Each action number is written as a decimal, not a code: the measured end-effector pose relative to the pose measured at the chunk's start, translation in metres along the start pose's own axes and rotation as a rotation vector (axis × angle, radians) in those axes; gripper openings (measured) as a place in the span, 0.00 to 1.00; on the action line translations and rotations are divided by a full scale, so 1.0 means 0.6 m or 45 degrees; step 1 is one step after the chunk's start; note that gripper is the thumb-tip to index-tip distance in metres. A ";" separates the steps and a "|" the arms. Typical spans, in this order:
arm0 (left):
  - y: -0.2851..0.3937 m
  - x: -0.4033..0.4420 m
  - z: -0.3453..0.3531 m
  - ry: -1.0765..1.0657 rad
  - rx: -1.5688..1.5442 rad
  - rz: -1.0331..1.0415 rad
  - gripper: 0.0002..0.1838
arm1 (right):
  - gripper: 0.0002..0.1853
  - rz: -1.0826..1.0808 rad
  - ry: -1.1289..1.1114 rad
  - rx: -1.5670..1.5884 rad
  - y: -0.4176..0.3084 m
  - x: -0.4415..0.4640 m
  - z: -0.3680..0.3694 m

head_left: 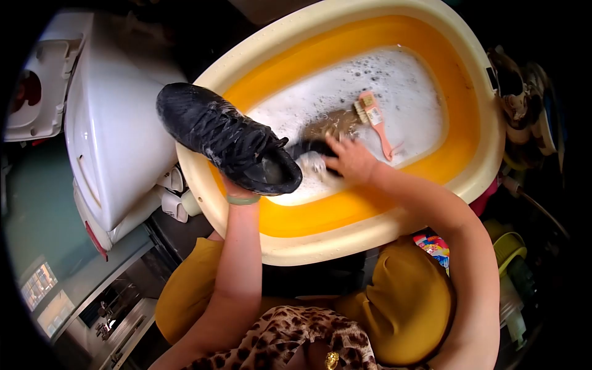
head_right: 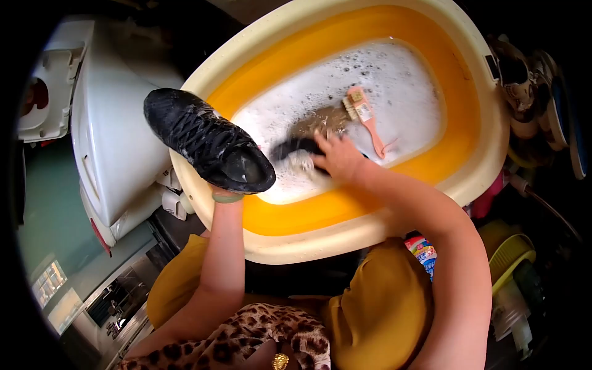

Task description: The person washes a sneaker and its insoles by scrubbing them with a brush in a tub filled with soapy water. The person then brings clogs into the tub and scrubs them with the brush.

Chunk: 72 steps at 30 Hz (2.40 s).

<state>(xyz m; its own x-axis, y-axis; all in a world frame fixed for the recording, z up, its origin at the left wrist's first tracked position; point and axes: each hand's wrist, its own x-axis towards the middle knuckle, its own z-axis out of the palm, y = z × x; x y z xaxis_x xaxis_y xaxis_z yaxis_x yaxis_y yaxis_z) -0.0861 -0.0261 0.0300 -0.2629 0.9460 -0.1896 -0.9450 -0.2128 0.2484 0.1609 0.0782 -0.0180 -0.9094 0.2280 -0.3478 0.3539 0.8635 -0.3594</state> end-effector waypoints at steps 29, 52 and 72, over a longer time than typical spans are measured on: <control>-0.129 -0.044 -0.042 0.515 -0.192 -0.324 0.26 | 0.08 0.484 0.273 0.305 0.153 -0.025 -0.013; -0.185 -0.033 -0.096 1.243 1.081 -0.413 0.32 | 0.31 0.225 -0.313 0.177 0.044 0.594 -0.322; -0.054 0.064 0.217 -0.019 -0.121 0.057 0.35 | 0.13 0.030 0.582 0.095 -0.173 -0.020 -0.522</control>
<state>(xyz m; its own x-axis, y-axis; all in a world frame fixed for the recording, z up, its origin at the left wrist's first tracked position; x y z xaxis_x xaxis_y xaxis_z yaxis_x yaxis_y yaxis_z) -0.0400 0.0489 0.1384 -0.3027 0.9385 -0.1660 -0.9469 -0.2763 0.1647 0.0666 0.1267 0.2946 -0.8978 0.4369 0.0550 0.3754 0.8246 -0.4232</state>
